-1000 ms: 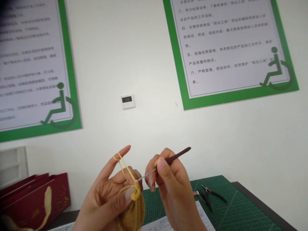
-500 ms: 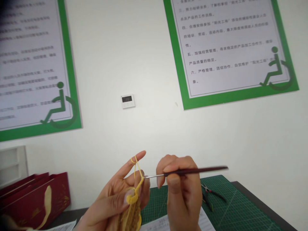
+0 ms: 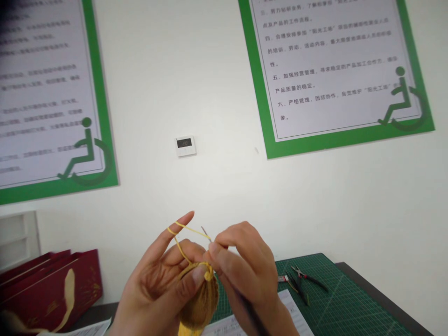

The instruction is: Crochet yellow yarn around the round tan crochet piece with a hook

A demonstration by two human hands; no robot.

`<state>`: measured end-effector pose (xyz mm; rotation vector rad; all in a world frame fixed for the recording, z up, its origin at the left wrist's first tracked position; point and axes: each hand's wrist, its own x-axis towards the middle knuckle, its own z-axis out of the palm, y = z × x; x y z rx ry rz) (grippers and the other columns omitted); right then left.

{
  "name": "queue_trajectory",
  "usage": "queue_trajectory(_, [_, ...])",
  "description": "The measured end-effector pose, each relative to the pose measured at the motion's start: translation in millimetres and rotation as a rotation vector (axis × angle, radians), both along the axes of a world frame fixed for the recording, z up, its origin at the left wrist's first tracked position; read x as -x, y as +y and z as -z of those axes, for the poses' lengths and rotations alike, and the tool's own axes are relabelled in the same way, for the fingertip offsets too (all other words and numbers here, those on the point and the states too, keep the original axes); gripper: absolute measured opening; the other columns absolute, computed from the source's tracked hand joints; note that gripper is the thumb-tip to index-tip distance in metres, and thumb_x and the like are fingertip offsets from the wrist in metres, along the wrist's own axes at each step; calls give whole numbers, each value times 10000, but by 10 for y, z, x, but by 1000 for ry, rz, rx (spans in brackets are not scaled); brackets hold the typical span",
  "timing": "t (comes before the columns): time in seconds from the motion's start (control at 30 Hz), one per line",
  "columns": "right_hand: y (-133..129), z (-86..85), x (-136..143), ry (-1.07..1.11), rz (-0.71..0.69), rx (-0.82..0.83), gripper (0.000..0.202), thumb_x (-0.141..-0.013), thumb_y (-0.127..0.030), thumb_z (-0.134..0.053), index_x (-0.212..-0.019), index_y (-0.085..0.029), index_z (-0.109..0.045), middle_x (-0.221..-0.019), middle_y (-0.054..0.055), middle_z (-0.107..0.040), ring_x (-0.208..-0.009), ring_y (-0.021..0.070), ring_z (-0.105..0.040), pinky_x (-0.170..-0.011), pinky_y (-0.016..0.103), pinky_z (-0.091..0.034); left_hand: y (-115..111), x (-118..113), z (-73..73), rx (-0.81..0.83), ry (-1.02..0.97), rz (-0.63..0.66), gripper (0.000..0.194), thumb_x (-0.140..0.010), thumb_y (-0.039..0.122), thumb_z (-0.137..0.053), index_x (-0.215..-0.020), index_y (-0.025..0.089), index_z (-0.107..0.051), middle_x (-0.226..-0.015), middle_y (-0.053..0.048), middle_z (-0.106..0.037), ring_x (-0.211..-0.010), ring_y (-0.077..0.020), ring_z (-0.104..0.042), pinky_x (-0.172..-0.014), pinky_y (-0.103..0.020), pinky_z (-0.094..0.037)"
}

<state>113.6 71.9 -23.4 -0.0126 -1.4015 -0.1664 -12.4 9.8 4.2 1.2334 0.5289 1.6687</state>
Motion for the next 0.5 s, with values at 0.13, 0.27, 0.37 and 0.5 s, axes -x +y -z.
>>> queue_trajectory(0.13, [-52, 39, 71, 148, -185, -8, 194, -958, -98, -625, -1099, -216, -690, -820, 28, -681, -719, 172, -607, -638, 352, -510, 18, 78, -49, 187, -45, 306, 711, -607, 78, -935, -1285, 169, -742, -773, -44, -708, -661, -124, -655, -615, -188, -495])
queue_trajectory(0.27, [-107, -9, 113, 341, -656, 327, 132, -1035, -305, -563, -943, -247, -636, -663, -36, -524, -624, 136, -489, -595, 300, -408, 26, 144, -102, 217, -96, 349, 700, -576, 43, -923, -1253, 122, -763, -714, -35, -685, -656, -115, -642, -676, -196, -530])
queue_trajectory(0.37, [-115, -79, 69, 294, -976, 556, 263, -1038, -324, -541, -800, -218, -576, -624, -49, -449, -575, 111, -392, -552, 261, -345, 28, 163, -102, 191, -80, 327, 655, -597, 45, -905, -1233, 126, -773, -715, -30, -683, -651, -113, -624, -638, -186, -518])
queue_trajectory(0.5, [-82, -104, 39, 136, -1182, 767, 313, -1013, -343, -593, -746, -209, -498, -626, -61, -469, -547, 83, -387, -553, 228, -353, 39, 139, -55, 92, -10, 141, 651, -662, 77, -901, -1284, 193, -747, -762, -32, -701, -663, -112, -614, -617, -185, -491])
